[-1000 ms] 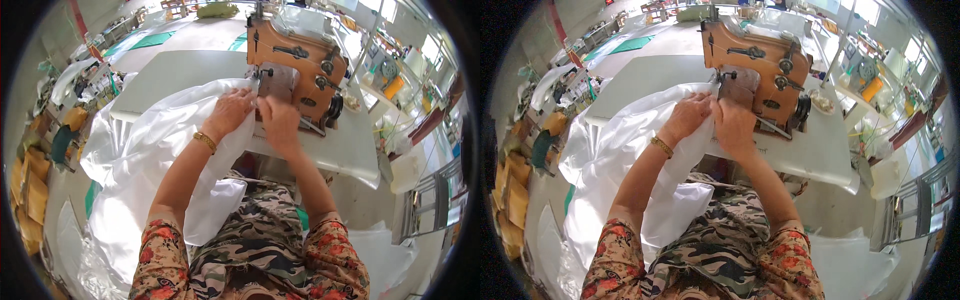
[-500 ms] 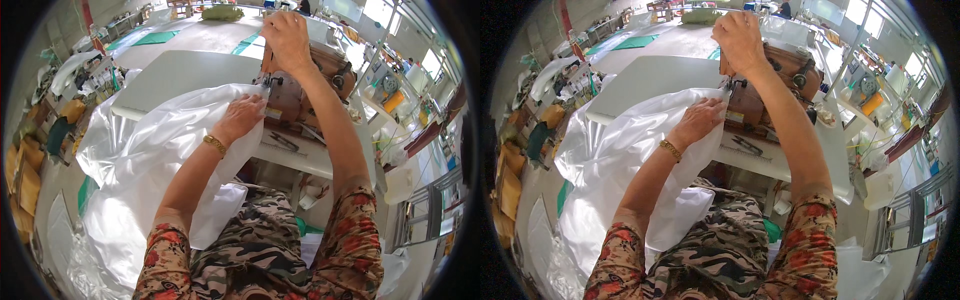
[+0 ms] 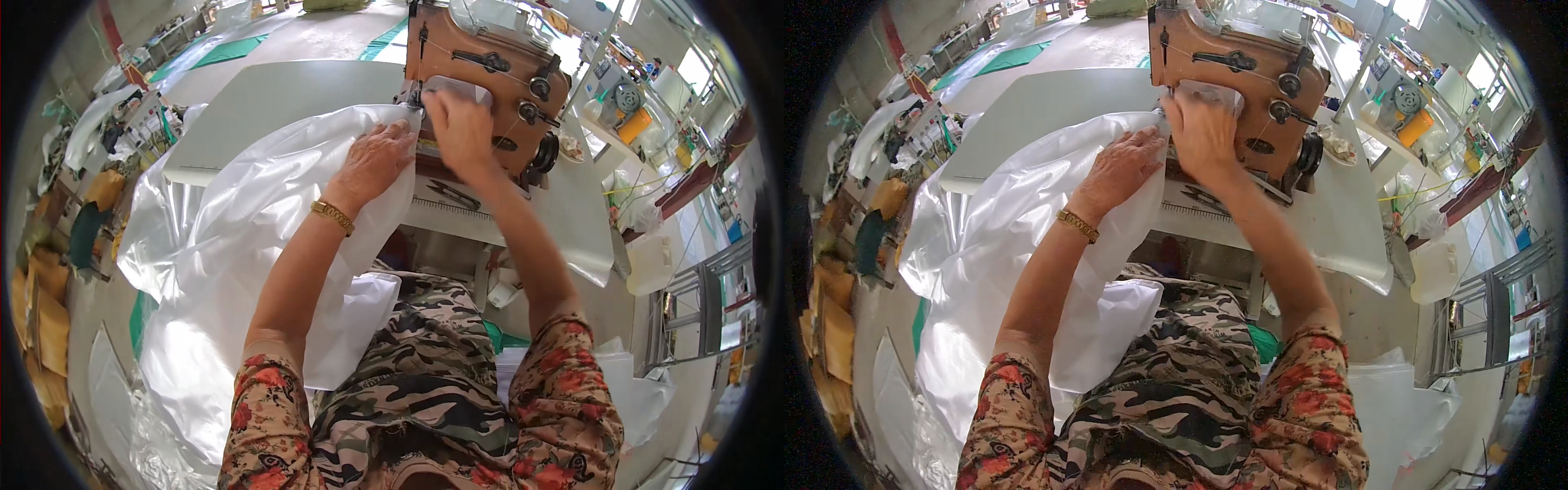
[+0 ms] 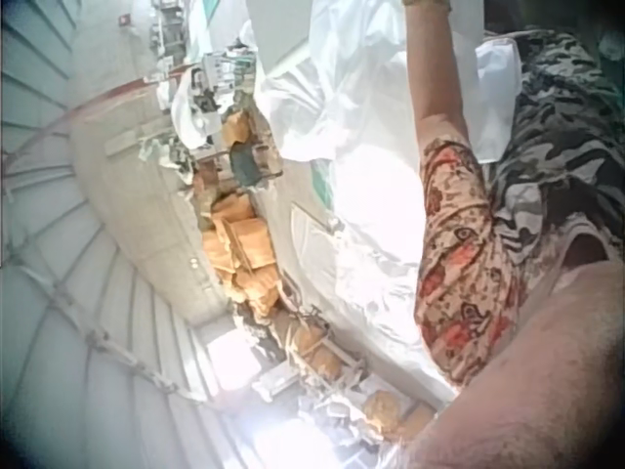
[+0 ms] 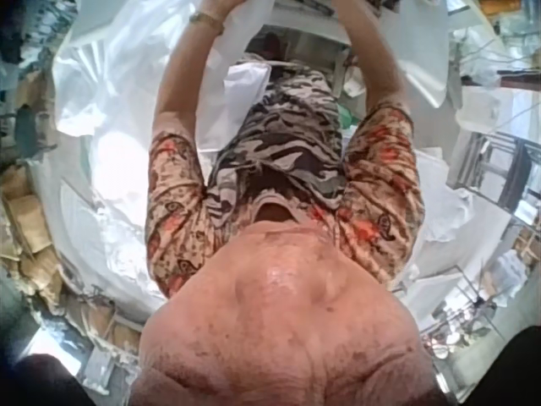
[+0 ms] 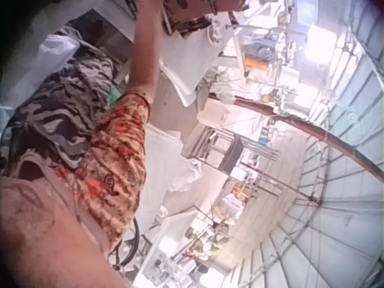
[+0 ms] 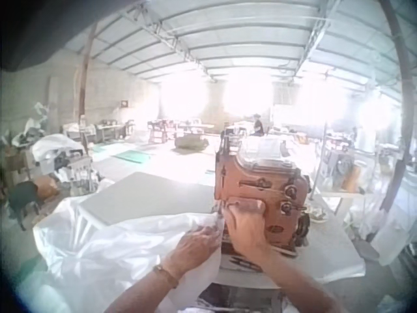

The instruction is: Sewing large white woven plastic bags using an industrial sewing machine.

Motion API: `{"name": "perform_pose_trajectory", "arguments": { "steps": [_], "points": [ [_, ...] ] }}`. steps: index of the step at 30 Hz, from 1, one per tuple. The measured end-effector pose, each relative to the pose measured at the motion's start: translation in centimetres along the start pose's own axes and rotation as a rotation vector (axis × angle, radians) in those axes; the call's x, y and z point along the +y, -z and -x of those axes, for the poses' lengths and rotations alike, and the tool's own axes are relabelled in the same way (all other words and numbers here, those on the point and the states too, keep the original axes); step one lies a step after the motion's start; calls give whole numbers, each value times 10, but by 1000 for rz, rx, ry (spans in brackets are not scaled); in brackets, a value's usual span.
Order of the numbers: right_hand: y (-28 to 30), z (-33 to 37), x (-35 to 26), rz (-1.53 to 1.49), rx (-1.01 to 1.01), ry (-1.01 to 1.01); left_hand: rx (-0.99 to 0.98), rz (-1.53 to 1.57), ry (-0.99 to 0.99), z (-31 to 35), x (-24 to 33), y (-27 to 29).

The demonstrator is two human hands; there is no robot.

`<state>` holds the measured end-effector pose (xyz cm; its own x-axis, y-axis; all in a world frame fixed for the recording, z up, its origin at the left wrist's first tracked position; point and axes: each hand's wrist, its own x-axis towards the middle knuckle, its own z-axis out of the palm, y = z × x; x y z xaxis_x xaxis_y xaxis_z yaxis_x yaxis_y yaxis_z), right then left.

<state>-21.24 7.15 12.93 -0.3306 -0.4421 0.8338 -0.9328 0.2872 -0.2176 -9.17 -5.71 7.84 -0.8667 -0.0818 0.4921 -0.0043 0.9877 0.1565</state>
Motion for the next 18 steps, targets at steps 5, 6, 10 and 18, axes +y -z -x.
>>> {"name": "perform_pose_trajectory", "arguments": {
  "steps": [5,6,10,18],
  "points": [
    [-46,75,28,-346,-335,-416,-80,-15,6,19,11,14],
    [-54,80,29,-348,-330,-421,-106,2,-16,27,7,13],
    [-82,99,19,-916,-238,-726,-255,-86,5,62,23,25],
    [-94,103,-9,-831,-73,-564,-206,-359,25,99,38,6]
  ]
}}
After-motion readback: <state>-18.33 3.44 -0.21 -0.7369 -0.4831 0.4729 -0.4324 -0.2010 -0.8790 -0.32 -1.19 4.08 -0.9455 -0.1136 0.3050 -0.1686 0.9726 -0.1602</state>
